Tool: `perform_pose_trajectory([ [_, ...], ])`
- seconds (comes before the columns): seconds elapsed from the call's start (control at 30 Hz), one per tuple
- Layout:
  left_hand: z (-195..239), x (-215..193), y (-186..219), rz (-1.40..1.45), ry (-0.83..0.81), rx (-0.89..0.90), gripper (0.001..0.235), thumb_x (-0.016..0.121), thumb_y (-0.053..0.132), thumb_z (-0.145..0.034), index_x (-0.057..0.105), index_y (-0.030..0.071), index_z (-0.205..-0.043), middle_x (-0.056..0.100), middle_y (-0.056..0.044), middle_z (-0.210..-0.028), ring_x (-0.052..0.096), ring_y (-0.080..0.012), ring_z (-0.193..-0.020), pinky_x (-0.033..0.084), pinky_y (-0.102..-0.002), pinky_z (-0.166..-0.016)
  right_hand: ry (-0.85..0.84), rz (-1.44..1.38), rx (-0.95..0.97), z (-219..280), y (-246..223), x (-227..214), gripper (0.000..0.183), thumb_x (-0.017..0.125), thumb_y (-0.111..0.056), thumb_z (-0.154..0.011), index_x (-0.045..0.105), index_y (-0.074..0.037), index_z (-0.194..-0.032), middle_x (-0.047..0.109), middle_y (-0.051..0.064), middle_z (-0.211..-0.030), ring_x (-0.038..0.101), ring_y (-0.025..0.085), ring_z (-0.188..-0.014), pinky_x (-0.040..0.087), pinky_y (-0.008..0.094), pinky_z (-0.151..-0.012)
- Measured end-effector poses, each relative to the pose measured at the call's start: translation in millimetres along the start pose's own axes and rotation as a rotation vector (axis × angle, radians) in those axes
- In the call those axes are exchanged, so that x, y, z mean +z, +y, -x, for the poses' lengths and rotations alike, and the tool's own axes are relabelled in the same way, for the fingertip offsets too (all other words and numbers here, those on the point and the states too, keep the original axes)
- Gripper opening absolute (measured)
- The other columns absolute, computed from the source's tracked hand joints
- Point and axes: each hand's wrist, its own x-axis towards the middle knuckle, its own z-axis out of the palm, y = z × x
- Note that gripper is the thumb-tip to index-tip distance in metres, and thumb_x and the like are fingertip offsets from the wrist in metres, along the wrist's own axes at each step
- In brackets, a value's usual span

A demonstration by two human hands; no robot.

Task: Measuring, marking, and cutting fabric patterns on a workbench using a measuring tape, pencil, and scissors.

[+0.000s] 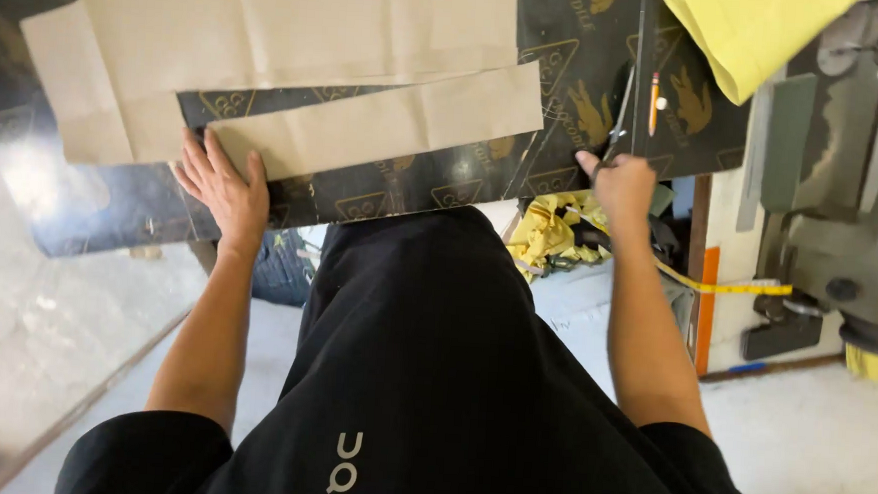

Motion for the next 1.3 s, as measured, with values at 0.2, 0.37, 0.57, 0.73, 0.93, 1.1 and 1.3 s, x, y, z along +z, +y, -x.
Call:
perform_pose_trajectory([
  [0.2,11.8,15.4,-6.3,-0.077,0.057,-0.395,0.083,0.074,0.057,-0.099,0.036,0.010,-0.156,0.028,-0.010,-0.154,0.030,-0.0358,-0.139,0.024,-0.061,-0.117,0.004,0.154,-0.103,-58.9,13.0,-7.1,0.023,0.081,-0.043,-0.074,0.080,-0.026,-0.088,0.074,0.007,-0.077,0.074,0.036,-0.085,0.060,0.046,-0.074],
  [0.37,14.6,8.1,35.3,-0.074,0.231,0.124,0.071,0.092,0.017,-0.085,0.057,0.004,-0.146,0.036,-0.021,-0.158,0.033,-0.0389,-0.147,0.018,-0.058,-0.117,-0.002,-0.042,-0.030,-45.6,14.1,3.1,0.029,0.073,-0.031,-0.082,0.078,-0.014,-0.105,0.077,0.007,-0.088,0.075,0.030,-0.090,0.059,0.044,-0.080],
  [0.57,-20.0,27.3,154.2,0.073,-0.169,0.952,0.045,0.061,0.026,-0.101,0.059,0.016,-0.145,0.035,-0.011,-0.169,0.029,-0.0303,-0.157,0.014,-0.057,-0.126,-0.156,-0.765,0.063,7.5,27.3,20.9,0.019,0.080,-0.019,-0.091,0.071,-0.002,-0.093,0.068,0.007,-0.071,0.065,0.010,-0.060,0.053,0.019,-0.051],
  [0.73,-54.6,72.1,239.2,0.016,-0.225,1.323,0.053,0.047,0.033,-0.109,0.043,0.019,-0.160,0.026,-0.012,-0.172,0.023,-0.0305,-0.158,0.010,-0.055,-0.126,-0.133,-0.935,0.135,85.7,33.5,30.6,0.018,0.081,-0.015,-0.090,0.070,-0.001,-0.092,0.065,0.007,-0.067,0.064,0.011,-0.059,0.053,0.019,-0.051],
  [0.93,-90.8,96.8,378.3,-0.278,-0.392,0.980,0.060,0.025,0.049,-0.116,0.016,0.019,-0.167,0.010,-0.010,-0.172,0.006,-0.0293,-0.158,0.003,-0.056,-0.128,-0.142,-1.147,0.330,192.9,-14.4,46.4,0.008,0.073,-0.010,-0.088,0.068,-0.004,-0.085,0.065,0.006,-0.074,0.059,0.014,-0.065,0.048,0.026,-0.059],
  [1.1,-95.7,100.6,332.9,-0.198,-0.323,1.131,0.058,0.033,0.047,-0.118,0.028,0.013,-0.164,0.024,-0.013,-0.169,0.017,-0.0312,-0.156,0.007,-0.059,-0.125,-0.057,-1.354,0.334,258.9,-45.9,143.3,0.014,0.077,-0.013,-0.089,0.070,-0.004,-0.097,0.067,0.005,-0.077,0.062,0.013,-0.065,0.049,0.023,-0.062],
  [1.3,-115.8,40.0,256.3,-0.124,-0.333,1.535,0.052,0.036,0.026,-0.119,0.041,-0.005,-0.160,0.031,-0.026,-0.163,0.021,-0.0396,-0.151,0.008,-0.063,-0.120,-0.073,-1.527,0.212,308.1,-108.9,213.1,0.009,0.071,-0.011,-0.090,0.067,-0.003,-0.091,0.064,0.006,-0.069,0.060,0.012,-0.061,0.049,0.021,-0.057],
])
